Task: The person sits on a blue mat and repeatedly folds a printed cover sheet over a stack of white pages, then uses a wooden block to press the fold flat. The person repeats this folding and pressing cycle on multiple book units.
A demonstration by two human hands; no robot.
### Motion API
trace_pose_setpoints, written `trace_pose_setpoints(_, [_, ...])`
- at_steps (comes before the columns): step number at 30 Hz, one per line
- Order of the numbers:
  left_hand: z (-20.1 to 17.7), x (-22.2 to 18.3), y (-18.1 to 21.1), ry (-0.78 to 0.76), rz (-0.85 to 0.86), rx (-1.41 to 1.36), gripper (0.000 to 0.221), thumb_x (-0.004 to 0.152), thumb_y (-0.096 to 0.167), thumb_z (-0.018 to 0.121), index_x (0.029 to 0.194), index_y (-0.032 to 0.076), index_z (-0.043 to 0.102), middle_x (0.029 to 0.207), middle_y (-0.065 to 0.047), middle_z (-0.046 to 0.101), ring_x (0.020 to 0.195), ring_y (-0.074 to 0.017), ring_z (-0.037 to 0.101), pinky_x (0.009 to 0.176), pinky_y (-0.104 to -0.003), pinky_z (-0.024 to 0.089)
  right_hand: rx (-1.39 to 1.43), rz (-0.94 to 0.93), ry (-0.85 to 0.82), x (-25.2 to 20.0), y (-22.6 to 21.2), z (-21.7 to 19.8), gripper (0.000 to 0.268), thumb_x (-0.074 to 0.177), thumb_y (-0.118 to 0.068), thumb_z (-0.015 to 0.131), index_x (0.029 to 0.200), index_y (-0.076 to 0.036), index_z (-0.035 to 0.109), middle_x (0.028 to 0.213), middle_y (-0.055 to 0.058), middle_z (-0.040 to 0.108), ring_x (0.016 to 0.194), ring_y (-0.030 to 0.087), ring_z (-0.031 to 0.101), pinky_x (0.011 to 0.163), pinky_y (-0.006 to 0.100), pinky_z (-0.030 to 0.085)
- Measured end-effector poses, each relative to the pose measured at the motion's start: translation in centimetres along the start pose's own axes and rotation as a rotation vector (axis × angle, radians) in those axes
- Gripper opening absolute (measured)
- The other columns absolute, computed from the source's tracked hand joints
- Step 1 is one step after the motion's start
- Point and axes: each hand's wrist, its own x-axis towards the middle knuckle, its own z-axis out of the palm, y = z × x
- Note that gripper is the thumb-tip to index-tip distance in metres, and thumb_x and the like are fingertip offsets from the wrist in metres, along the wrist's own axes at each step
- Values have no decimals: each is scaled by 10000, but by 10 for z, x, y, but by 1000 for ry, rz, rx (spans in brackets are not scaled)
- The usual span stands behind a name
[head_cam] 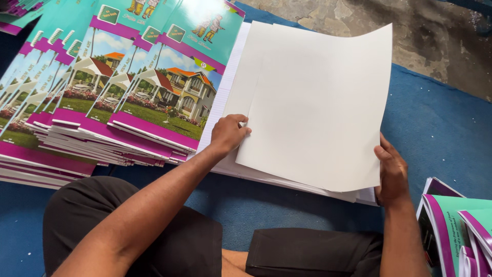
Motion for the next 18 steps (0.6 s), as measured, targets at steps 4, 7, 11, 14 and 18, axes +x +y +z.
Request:
trace_pose_setpoints(4, [-9,-2,6,-75,30,61,337,821,298,777,1097,108,745,934,-165,773,889,-305,742,842,-420,561,-120,-99,-3,0,2,10,786,911,-436,610,1524,18,421,1556,255,468,1468,363,445,1174,452,408])
trace_pose_setpoints(7, [-13,0,8,-97,92,169,336,833,286,780,1091,80,716,914,-181,750,909,-345,714,849,-457,549,-362,-183,19,5,5,19,815,905,-552,630,1522,-45,469,1622,243,368,1515,388,341,1174,489,367])
trace_pose_setpoints(11, [4,13,5,-100,185,319,331,850,175,746,1135,31,660,1007,-191,699,980,-367,683,885,-471,544,-610,-212,-42,11,11,30,870,816,-702,615,1499,-171,523,1678,238,270,1489,430,336,1128,553,397])
trace_pose_setpoints(14, [23,29,5,-34,361,313,459,781,-6,671,1237,24,628,1106,-230,649,1037,-395,649,927,-454,543,-883,-250,-66,14,12,45,875,776,-753,590,1478,-232,576,1669,226,329,1531,437,327,1136,619,385])
trace_pose_setpoints(18, [45,35,7,-64,367,86,649,717,-96,624,1348,57,606,1150,-242,618,1052,-406,614,908,-467,518,-899,-315,-146,16,14,63,882,812,-777,526,1480,-202,549,1616,325,248,1490,505,240,1072,657,361])
